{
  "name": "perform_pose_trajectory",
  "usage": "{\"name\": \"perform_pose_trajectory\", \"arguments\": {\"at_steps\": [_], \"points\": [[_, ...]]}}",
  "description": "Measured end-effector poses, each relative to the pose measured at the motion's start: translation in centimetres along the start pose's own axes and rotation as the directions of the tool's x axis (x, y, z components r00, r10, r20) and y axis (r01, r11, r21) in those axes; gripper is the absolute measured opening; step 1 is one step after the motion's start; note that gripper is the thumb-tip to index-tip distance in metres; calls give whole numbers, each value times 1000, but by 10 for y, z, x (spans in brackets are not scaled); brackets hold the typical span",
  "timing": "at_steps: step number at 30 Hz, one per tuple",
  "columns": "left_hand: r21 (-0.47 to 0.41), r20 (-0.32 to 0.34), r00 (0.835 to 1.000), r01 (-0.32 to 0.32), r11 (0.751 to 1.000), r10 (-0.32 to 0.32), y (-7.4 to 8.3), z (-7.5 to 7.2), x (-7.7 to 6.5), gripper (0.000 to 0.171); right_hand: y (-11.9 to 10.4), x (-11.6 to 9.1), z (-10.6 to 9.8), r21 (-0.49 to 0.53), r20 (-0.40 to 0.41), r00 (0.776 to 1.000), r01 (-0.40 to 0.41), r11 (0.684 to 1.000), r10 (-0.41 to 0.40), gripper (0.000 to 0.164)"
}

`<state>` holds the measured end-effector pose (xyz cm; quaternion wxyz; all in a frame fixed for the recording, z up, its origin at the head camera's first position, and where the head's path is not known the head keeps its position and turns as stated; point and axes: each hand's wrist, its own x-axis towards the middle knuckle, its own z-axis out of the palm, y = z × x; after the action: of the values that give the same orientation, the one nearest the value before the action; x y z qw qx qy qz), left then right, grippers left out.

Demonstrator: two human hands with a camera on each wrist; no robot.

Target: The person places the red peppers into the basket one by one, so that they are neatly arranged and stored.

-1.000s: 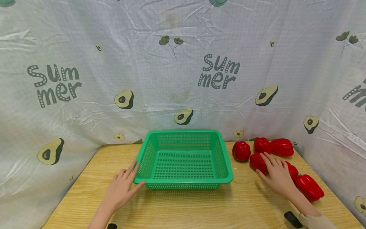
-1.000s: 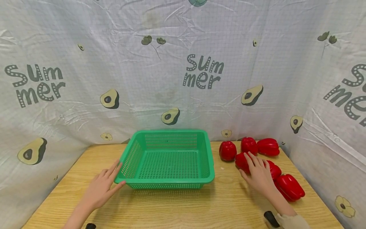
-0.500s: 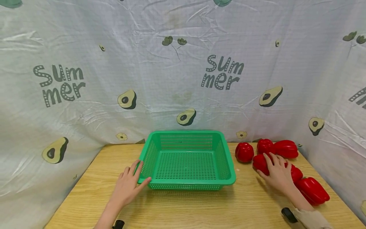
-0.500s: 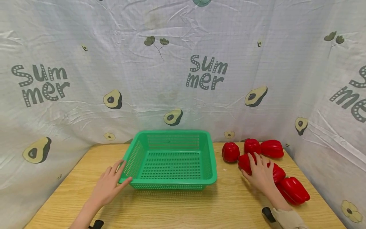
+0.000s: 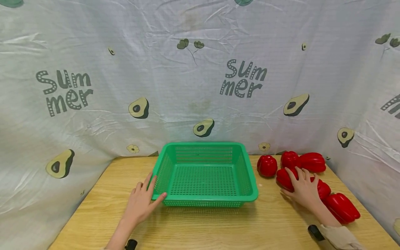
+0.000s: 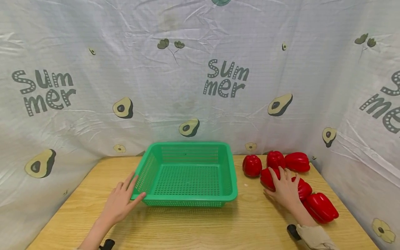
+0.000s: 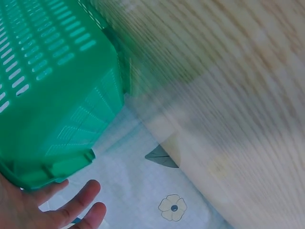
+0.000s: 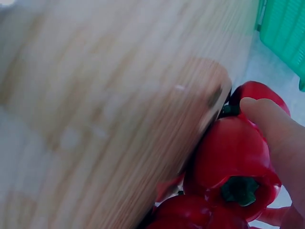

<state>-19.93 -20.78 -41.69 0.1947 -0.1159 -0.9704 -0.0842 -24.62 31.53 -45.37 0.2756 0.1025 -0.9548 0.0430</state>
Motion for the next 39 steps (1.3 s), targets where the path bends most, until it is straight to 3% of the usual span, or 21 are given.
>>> {"name": "perform_pose_trajectory", "arguments": {"at_steps": [25,34,39], "points": [[9,74,997,27,1000,-28,6,-7,2,79,10,7,5,-82,28,998,60,995,-58,78],[-21,89,995,39,999,-37,6,-7,2,79,4,11,3,-55,-37,983,180,982,-182,76],[-18,84,996,41,999,-39,6,-7,2,79,-4,15,-4,-22,-51,976,212,977,-212,72]]}}
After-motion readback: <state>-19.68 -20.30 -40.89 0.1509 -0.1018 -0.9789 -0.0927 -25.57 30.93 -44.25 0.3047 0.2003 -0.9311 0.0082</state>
